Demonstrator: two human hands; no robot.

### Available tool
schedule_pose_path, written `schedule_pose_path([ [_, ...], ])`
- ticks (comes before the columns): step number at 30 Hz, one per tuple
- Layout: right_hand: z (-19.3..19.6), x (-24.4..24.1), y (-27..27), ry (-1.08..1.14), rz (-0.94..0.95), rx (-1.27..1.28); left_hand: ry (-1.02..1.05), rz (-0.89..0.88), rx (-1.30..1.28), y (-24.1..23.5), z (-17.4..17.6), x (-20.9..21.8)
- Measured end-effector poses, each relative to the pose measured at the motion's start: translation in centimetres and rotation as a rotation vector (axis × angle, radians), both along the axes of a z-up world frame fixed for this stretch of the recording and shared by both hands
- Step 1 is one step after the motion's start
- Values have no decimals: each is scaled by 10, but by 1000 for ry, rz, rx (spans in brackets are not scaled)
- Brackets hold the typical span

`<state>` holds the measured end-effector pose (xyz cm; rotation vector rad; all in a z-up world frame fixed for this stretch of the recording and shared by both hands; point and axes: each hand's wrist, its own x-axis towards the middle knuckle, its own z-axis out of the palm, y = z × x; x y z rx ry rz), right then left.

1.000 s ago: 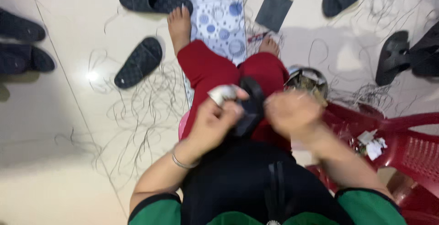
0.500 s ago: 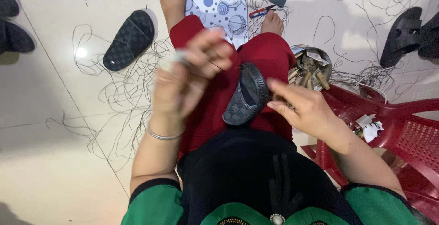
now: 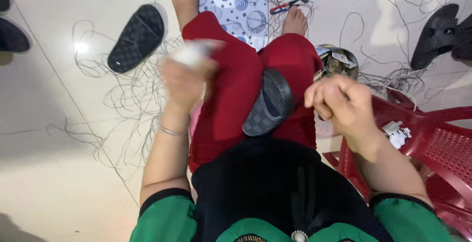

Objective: The person sews a black slipper using a needle and thread. They hold the slipper on their lap, insert the needle through the sole, and pull the thread to stitch it. The person occasionally adjusts the slipper and pulls the thread to tighten the stitches.

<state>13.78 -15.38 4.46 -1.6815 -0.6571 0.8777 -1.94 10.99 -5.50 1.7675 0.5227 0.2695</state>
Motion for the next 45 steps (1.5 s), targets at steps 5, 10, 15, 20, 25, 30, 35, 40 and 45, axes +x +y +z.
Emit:
schedule_pose_path([
  [5,41,1,2,-189,86,93,-15,-441,-36,-69,65,10],
  [10,47,22,-22,-663,325,-224,102,12,127,46,-11,-77],
  [15,19,14,-48,-973,622,-349,946,252,746,94,-110,-165],
  [20,17,13,-43,-1064,741,-538,254,273,610,7,-6,-43],
  [25,25,14,-35,-1107,813,-628,-261,-143,471,-69,42,15],
  [30,44,9,-17,-1272,855,-669,-301,-329,502,-92,19,22],
  [35,35,6,19,-1080,807,-667,-417,-258,504,-93,4,22],
  [40,24,13,11,-921,686,-493,-488,-214,569,-102,10,15],
  [45,4,-3,-11,-1148,598,-403,-463,-207,795,-111,23,-12],
])
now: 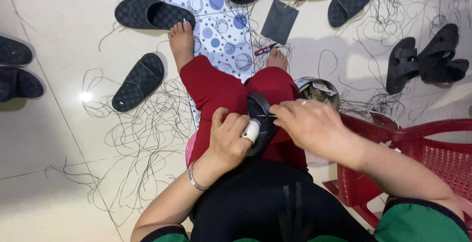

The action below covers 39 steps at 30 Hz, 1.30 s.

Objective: The person sews a black slipper using a needle and thread. They hold the slipper on their lap, insert the needle through the sole, and pull the thread to stitch it. The person occasionally adjusts the slipper and pulls the thread to tighten the stitches.

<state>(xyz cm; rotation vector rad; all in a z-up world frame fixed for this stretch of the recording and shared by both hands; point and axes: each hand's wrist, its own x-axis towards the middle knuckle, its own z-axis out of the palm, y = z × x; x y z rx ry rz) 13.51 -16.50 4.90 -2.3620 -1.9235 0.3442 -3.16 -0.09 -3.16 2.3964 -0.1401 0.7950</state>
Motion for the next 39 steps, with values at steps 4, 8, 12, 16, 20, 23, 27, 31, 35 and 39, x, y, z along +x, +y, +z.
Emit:
schedule_pose_path([
  [4,11,-8,4,-43,-9,-35,217,-182,-559,-1,38,5],
  [8,13,0,3,130,-69,26,606,-95,-659,5,27,-9],
  [12,16,2,5,188,-79,52,814,-41,-413,23,45,-10],
  [16,12,1,6,176,-88,56,689,-115,-532,13,46,-9],
  [20,-5,-1,-3,216,-86,150,295,-289,-1509,-2,29,2],
  [23,-3,-2,-5,242,-105,198,347,-82,-1305,-1,25,12],
  [27,3,-7,-11,40,-57,137,891,61,-848,-11,40,19],
  [31,68,26,4,9,51,-125,809,42,-742,-6,44,24],
  [35,73,54,-19,379,-202,-806,632,30,-716,3,29,22],
  [39,10,24,-27,1118,-513,202,642,38,-514,6,42,29],
])
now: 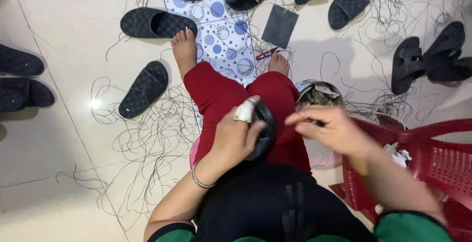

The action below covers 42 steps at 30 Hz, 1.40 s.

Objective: The person sews a black slipper using a needle and thread. They hold the slipper on their lap, insert the needle through the sole, and pull the thread to stitch it. The person occasionally adjusts the slipper and pulls the thread to tighten the stitches.

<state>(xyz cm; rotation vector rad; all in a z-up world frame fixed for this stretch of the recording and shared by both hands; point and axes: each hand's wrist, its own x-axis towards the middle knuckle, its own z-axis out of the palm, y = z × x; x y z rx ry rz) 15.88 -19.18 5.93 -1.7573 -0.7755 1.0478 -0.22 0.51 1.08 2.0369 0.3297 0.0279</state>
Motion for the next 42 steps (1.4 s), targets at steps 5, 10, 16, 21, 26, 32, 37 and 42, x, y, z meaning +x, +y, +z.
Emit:
schedule_pose_path([
  [5,-13,-37,-27,275,-91,239,95,158,-308,-12,-35,-18],
  [10,17,-27,-24,-63,-76,287,-50,369,-361,-6,-35,-19],
  [16,-19,-55,7,-238,-222,157,-7,307,-269,-10,-32,-17],
  [21,-28,-46,-14,-60,-316,296,-21,339,-186,-15,-50,-19],
  [26,-17,-65,6,-423,-222,119,-72,329,-160,-14,-50,-17],
  [32,-36,-51,-12,363,-348,547,-106,338,-6,-18,-55,-17],
  [37,-25,-57,-7,-313,-246,187,-136,344,105,-24,-62,-14],
  [42,-20,-59,11,-296,-298,213,-205,315,229,-22,-57,-12],
])
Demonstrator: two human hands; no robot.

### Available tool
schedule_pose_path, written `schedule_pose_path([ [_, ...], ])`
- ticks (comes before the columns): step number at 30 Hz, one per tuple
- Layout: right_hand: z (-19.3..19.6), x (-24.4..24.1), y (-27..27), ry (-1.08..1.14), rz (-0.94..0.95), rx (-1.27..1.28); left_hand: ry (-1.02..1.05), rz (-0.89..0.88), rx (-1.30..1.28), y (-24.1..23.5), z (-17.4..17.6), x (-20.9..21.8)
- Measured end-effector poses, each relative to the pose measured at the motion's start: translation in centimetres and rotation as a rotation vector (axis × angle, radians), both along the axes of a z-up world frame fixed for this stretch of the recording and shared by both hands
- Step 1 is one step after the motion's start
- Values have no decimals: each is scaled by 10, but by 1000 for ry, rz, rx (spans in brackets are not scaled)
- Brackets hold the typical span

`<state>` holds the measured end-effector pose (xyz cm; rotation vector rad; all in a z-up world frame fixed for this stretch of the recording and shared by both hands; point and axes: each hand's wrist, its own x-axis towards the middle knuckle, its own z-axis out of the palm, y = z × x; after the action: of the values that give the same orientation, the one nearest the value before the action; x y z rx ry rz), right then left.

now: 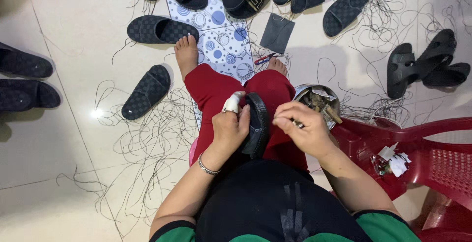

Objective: The person sews a black slipper using a needle and thread. They hold the slipper on their lap, insert the needle through the sole, and pull the thread to stitch it. The person occasionally adjusts the slipper and pulls the thread to tighten the stitches.

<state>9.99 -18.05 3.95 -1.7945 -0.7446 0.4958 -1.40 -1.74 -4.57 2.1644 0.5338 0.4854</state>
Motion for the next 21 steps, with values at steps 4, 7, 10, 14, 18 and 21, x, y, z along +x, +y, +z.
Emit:
schedule_pose_path([
  [4,-6,4,2,-130,-59,52,-7,3,75,-1,0,0],
  [7,-11,9,0,-142,-81,-27,-55,-12,134,-2,-8,0],
  [10,-21,9,-1,113,14,101,-65,-22,152,-3,-13,-1],
  [14,-37,4,-2,639,34,332,-65,-36,151,0,-4,1],
  [18,-42,5,-3,828,20,384,-71,-46,141,0,1,2],
  [21,-44,5,-5,813,-5,392,-58,-71,130,2,-3,1],
])
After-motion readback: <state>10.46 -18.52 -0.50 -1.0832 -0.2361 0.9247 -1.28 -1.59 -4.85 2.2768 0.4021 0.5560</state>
